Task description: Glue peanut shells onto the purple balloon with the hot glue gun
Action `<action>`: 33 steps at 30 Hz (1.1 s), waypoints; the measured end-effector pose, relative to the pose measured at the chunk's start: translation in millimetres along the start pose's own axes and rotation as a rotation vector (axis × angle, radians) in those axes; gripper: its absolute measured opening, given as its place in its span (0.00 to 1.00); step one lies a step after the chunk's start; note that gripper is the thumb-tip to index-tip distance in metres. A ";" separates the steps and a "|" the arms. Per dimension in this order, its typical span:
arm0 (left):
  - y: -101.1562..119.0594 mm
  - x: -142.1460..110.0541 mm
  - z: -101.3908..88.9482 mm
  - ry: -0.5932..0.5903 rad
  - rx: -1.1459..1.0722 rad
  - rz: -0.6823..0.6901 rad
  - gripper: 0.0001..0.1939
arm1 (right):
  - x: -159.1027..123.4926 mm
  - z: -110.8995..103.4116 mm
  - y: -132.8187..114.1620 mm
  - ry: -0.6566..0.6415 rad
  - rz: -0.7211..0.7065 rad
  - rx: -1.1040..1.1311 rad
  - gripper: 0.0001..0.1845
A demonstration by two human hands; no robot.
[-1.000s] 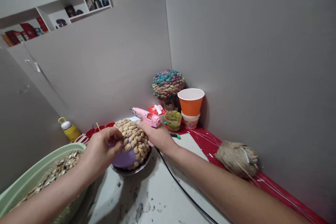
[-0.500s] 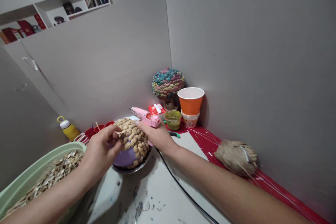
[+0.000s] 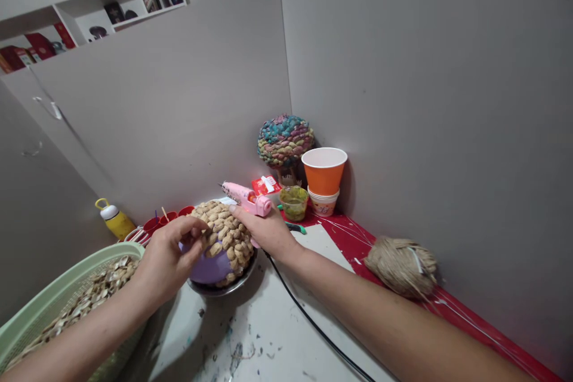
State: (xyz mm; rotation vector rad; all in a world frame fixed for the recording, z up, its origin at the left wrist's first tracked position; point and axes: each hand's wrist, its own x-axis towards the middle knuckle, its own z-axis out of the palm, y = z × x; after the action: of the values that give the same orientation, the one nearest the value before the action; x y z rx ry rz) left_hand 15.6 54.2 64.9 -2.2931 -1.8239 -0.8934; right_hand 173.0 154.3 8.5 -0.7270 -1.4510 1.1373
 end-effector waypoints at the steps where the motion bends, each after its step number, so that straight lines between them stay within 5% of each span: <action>1: -0.5 0.2 0.0 0.002 -0.006 0.017 0.05 | -0.1 0.0 0.0 0.001 -0.003 0.000 0.12; 17: -6.5 -9.1 3.3 0.116 -0.031 0.150 0.10 | -3.2 1.5 1.8 -0.046 -0.089 -0.045 0.12; 33: -10.1 -13.8 1.6 0.035 -0.173 -0.105 0.03 | -10.9 18.1 -6.4 -0.009 -0.200 -0.378 0.11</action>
State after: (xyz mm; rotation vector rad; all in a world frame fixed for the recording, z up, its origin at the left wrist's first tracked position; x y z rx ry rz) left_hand 5.3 45.8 54.1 -2.2794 -1.9389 -1.1416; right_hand 158.7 137.6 11.5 -0.8135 -1.7275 0.7213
